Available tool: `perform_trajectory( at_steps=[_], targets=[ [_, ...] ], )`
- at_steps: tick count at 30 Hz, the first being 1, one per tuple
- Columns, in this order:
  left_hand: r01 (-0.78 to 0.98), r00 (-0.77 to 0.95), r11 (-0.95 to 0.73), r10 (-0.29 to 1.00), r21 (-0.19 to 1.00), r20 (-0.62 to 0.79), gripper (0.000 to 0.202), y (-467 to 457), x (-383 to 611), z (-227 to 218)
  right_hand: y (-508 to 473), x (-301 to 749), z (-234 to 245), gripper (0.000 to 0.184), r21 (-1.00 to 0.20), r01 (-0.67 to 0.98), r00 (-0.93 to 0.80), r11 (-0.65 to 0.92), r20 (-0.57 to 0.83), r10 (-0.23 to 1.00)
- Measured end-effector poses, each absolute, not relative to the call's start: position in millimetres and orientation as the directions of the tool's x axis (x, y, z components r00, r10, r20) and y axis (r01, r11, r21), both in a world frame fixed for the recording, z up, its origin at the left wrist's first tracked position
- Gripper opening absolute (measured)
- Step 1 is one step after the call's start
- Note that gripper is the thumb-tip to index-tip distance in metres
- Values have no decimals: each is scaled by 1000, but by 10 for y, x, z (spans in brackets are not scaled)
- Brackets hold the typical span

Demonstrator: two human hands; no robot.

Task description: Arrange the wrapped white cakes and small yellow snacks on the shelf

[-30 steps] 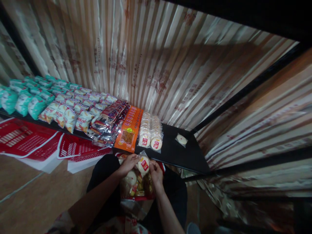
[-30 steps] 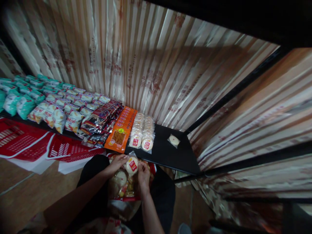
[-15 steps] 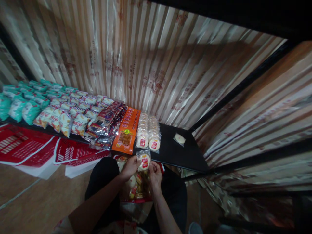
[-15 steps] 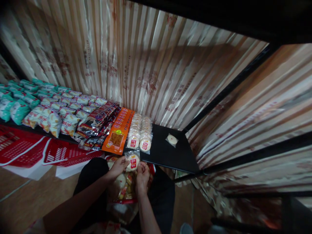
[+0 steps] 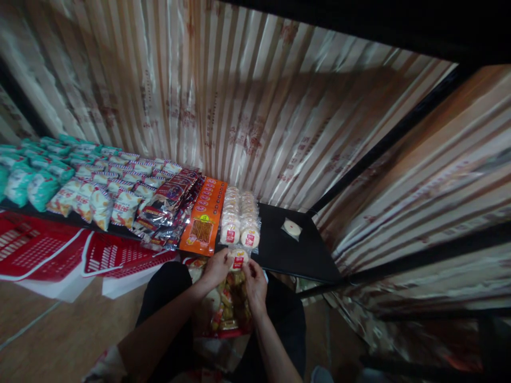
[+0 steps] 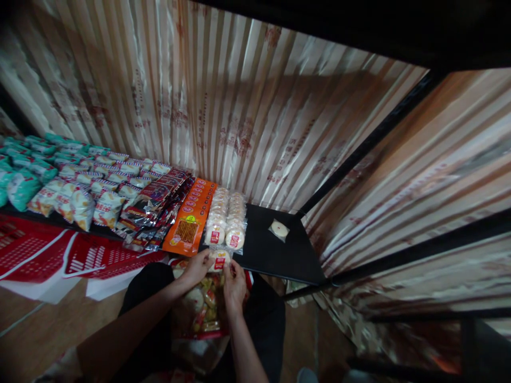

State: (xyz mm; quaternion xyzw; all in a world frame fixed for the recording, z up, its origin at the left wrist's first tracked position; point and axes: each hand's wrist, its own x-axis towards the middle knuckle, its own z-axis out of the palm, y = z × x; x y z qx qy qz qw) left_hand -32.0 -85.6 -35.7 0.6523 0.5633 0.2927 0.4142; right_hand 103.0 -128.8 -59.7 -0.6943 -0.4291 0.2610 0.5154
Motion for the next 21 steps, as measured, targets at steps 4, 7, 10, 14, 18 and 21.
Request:
perform_trajectory(
  at_steps=[4,7,10,14,18,21],
  targets=[
    [537,142,-60,990,842,-20,20,-770,-334,-296,-1185,1028,-542,40,-908,404,479,-112,106,872],
    [561,104,-57,995,826,-2,23,-705,-338,-246,-1095,983,-489,39,-900,421,462,-112,106,881],
    [620,63,-27,998,784,-15,24,-658,-331,-219,-999,936,-459,36,-891,438,464,-121,108,879],
    [667,33,-15,999,745,-9,24,-628,-320,-237,-898,906,-459,33,-895,430,467,-116,111,877],
    [688,24,-5,1000,726,-16,31,-602,-322,-273,-837,903,-471,31,-891,445,445,-88,135,885],
    [702,26,2,999,712,-27,36,-570,-321,-280,-802,906,-478,29,-888,451,418,-91,120,901]
  ],
)
